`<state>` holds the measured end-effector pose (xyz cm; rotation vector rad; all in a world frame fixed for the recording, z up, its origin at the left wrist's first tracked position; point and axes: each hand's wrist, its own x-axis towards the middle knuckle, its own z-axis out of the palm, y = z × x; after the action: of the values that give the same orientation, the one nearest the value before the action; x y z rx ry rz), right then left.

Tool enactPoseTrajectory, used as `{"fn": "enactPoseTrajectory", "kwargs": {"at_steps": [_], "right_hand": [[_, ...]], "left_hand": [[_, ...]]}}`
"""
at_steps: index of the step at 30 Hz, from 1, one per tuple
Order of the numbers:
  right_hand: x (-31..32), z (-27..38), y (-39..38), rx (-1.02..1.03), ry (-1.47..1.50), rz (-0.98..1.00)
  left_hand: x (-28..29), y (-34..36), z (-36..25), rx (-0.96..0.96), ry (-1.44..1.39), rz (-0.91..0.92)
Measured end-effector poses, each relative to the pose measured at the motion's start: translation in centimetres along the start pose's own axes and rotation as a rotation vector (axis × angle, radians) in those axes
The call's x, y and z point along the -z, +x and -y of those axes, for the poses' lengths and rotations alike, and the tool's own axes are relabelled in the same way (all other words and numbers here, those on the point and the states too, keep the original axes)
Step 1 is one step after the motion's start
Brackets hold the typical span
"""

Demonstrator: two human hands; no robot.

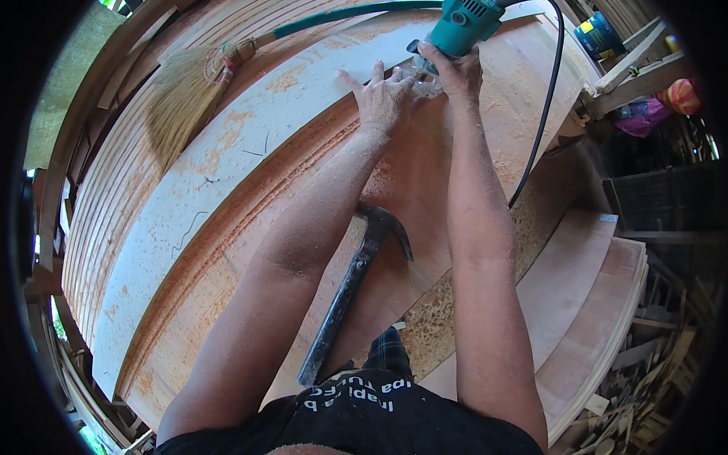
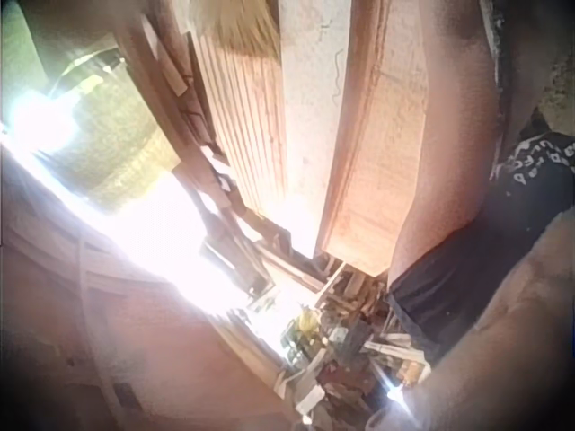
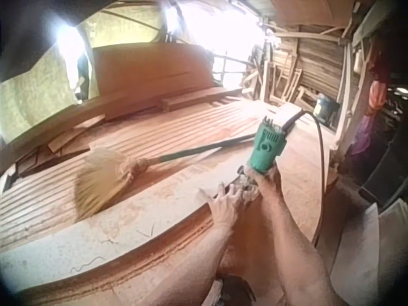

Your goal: The person uses a handheld electric router to carve a groove along a curved line on a large, light-colored wooden board. They guide the tool with both hands, following the marked path while wood shavings accumulate on the surface.

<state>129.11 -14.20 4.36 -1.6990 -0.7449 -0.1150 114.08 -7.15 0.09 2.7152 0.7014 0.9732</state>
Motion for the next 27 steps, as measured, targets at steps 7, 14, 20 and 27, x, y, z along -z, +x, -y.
{"fn": "enactPoseTrajectory", "kwargs": {"at_steps": [7, 14, 20, 27], "right_hand": [[0.2, -0.1, 0.5, 0.001, -0.06, -0.007], [0.5, 0.0, 0.7, 0.002, -0.059, -0.008], [0.4, -0.5, 1.3, 0.022, -0.141, -0.053], [1.4, -2.7, 2.8, 0.045, -0.051, -0.023]], "left_hand": [[-0.4, 0.5, -0.1, -0.008, 0.009, 0.026], [-1.1, 0.8, -0.5, -0.002, 0.048, 0.011], [-1.3, 0.9, -0.5, -0.003, -0.024, -0.031], [-1.4, 1.6, -1.5, -0.001, -0.035, -0.003]]}}
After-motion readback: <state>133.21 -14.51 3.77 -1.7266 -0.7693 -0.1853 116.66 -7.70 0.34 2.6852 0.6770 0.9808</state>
